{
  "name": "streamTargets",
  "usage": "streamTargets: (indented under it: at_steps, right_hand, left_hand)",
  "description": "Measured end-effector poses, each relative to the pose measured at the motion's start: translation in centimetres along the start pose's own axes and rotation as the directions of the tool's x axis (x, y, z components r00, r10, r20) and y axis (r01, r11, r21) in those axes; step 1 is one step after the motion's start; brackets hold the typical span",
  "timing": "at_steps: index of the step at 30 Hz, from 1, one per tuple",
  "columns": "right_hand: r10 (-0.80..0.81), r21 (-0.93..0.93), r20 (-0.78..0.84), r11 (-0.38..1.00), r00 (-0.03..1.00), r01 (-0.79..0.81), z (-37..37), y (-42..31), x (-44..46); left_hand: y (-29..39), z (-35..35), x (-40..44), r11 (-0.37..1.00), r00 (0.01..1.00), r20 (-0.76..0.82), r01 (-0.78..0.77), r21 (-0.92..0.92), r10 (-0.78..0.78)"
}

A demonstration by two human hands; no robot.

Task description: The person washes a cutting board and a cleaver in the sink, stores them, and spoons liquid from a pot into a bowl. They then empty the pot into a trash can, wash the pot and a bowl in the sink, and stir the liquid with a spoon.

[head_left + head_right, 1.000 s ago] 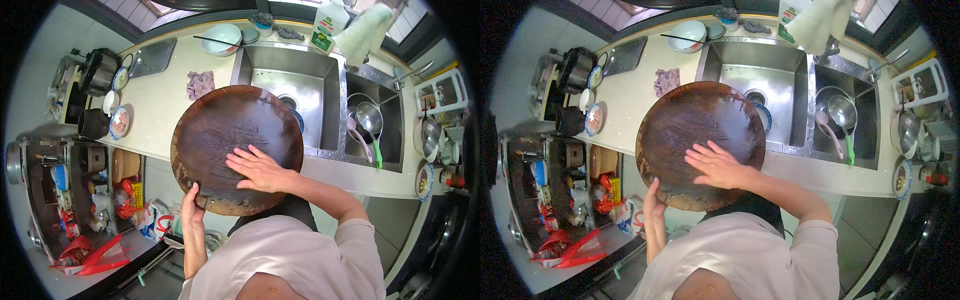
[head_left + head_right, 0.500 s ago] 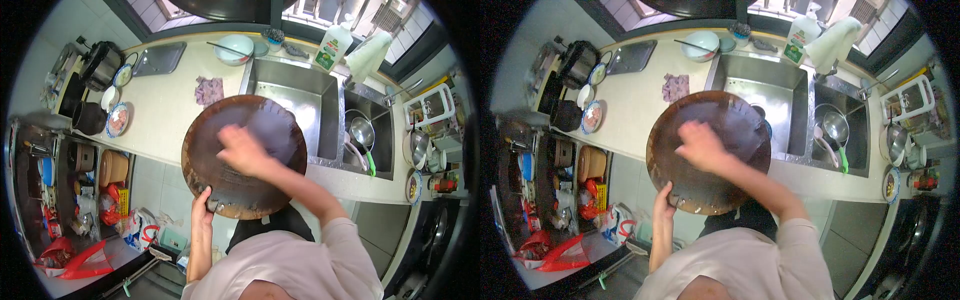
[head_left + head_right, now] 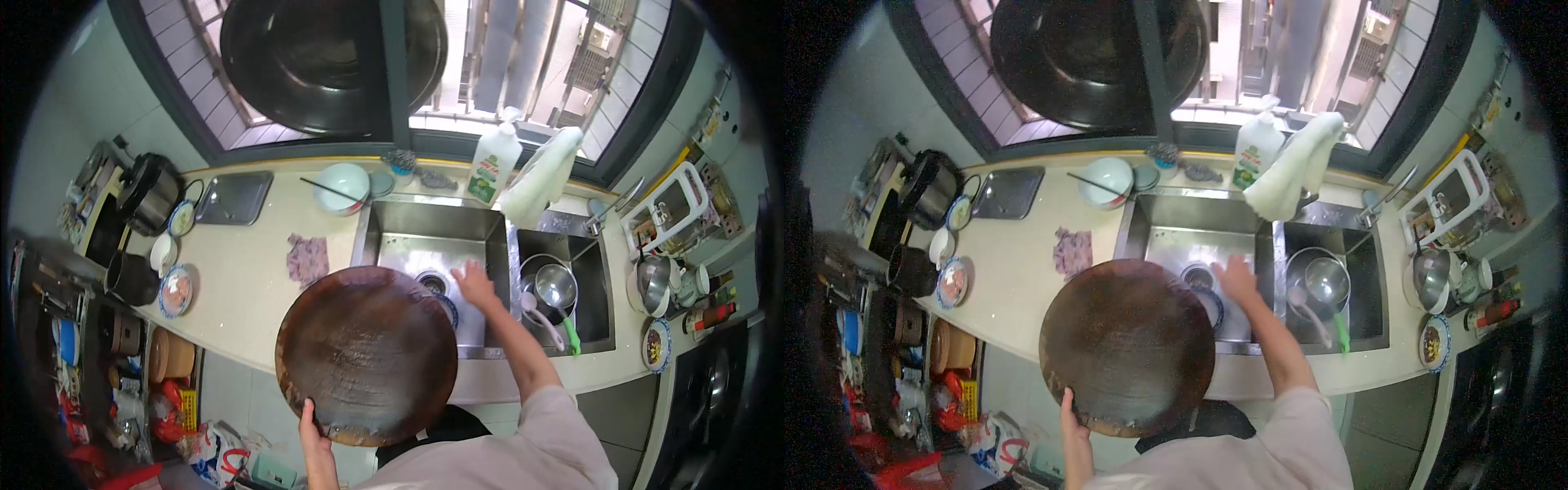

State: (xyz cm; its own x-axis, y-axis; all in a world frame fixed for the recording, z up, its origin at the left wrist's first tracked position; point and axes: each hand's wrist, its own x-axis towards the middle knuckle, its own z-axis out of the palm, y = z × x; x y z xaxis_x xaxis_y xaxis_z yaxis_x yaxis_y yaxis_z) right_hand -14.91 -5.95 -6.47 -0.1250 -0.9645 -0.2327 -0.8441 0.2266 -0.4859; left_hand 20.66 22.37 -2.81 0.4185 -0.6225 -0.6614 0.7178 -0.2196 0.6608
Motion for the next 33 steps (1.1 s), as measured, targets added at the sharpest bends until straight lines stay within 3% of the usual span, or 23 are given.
streamTargets:
  at_steps: [2,3,4,5,6,7,9,10,11,12,14,15,16,17,18,19,21,23,25,26,29,31,33]
  right_hand:
    - [-0.228,0.278,-0.104,0.928,0.968,0.249,0.8,-2.2,-3.0]
    - [-0.319,0.357,0.116,0.897,0.940,0.260,-1.3,-5.3,-4.3]
    - [-0.484,0.357,0.031,0.823,0.875,0.442,-0.7,-6.7,-6.1]
    - [-0.627,0.202,-0.033,0.758,0.778,0.620,-0.6,-7.6,-7.5]
    - [-0.683,0.029,-0.126,0.722,0.719,0.691,-0.1,-7.2,-8.3]
    - [-0.677,0.037,-0.071,0.732,0.733,0.680,0.2,-6.6,-7.9]
    - [-0.585,0.327,-0.045,0.757,0.810,0.566,1.8,-4.7,-5.1]
    - [-0.366,0.413,0.132,0.865,0.921,0.285,1.7,-3.5,-4.2]
    - [-0.136,0.441,0.324,0.897,0.936,-0.022,1.4,-2.0,-3.7]
    - [-0.115,0.296,0.324,0.955,0.939,0.015,1.3,-0.6,-3.5]
    - [-0.131,0.334,0.312,0.942,0.941,0.020,1.6,1.0,-4.8]
    - [-0.165,0.490,0.372,0.871,0.914,-0.042,3.3,2.6,-4.8]
    - [-0.217,0.608,0.451,0.784,0.866,-0.121,5.2,3.3,-4.8]
    - [-0.041,0.607,0.464,0.742,0.885,-0.284,3.7,1.5,-6.5]
    - [-0.163,0.654,0.315,0.751,0.935,-0.089,4.8,1.6,-7.0]
    - [-0.118,0.678,0.373,0.711,0.920,-0.184,7.4,3.2,-5.8]
    - [-0.179,0.800,0.526,0.434,0.831,-0.413,4.9,1.5,-6.6]
    - [-0.268,0.868,0.456,0.343,0.849,-0.358,4.7,0.6,-7.6]
    - [-0.279,0.856,0.375,0.471,0.884,-0.214,3.9,0.6,-7.9]
    - [-0.264,0.879,0.349,0.425,0.899,-0.216,2.1,-1.9,-9.8]
    - [-0.265,0.857,0.311,0.494,0.913,-0.148,0.0,-3.3,-12.0]
    - [-0.314,0.844,0.231,0.536,0.921,-0.029,-1.6,-4.7,-14.0]
    - [-0.280,0.822,0.095,0.563,0.955,0.083,-3.9,-9.7,-19.1]
  left_hand:
    - [-0.2,0.0,-0.1,1.000,1.000,0.013,0.013,0.020,-0.014]
    - [0.1,1.0,-0.8,0.999,0.998,0.055,0.011,0.046,-0.014]
    - [-0.3,0.4,-0.1,1.000,0.993,0.116,0.020,0.019,-0.022]
    - [-0.7,-0.5,0.7,0.999,0.995,0.093,0.043,0.015,-0.045]
    - [-0.3,0.6,-0.4,0.996,0.995,0.102,-0.005,0.095,-0.004]
    - [0.3,1.6,-0.8,0.992,0.998,0.068,-0.018,0.123,0.010]
    - [0.7,3.2,-1.7,0.985,0.999,-0.017,-0.031,0.172,0.034]
    - [0.9,4.2,-2.7,0.983,0.999,-0.035,-0.032,0.180,0.038]
    - [1.2,5.6,-3.6,0.982,0.997,-0.056,-0.034,0.186,0.046]
    - [1.4,6.4,-4.0,0.981,0.995,-0.082,-0.043,0.187,0.059]
    - [0.6,3.5,-0.5,0.981,0.984,-0.135,-0.093,0.171,0.116]
    - [-0.7,1.2,1.2,0.982,0.972,-0.188,-0.113,0.150,0.140]
    - [-1.3,1.0,1.4,0.979,0.976,-0.127,-0.164,0.119,0.179]
    - [-0.9,1.7,0.7,0.971,0.968,-0.095,-0.226,0.073,0.233]
    - [-0.3,3.2,-0.6,0.974,0.961,-0.164,-0.214,0.074,0.224]
    - [-0.6,3.0,-0.5,0.970,0.940,-0.245,-0.219,0.103,0.238]
    - [-0.6,3.1,-0.4,0.957,0.890,-0.358,-0.231,0.175,0.281]
    - [-1.4,0.9,0.6,0.968,0.887,-0.387,-0.218,0.124,0.250]
    - [-2.2,0.6,0.7,0.964,0.877,-0.399,-0.231,0.134,0.266]
    - [-2.0,0.6,0.4,0.969,0.883,-0.401,-0.213,0.125,0.246]
    - [-2.0,-1.1,1.3,0.980,0.925,-0.323,-0.197,0.038,0.199]
    - [-0.6,-1.7,1.2,0.987,0.961,-0.275,-0.066,-0.149,0.023]
    - [-0.4,-3.6,2.5,0.944,0.983,-0.095,0.120,-0.307,-0.156]
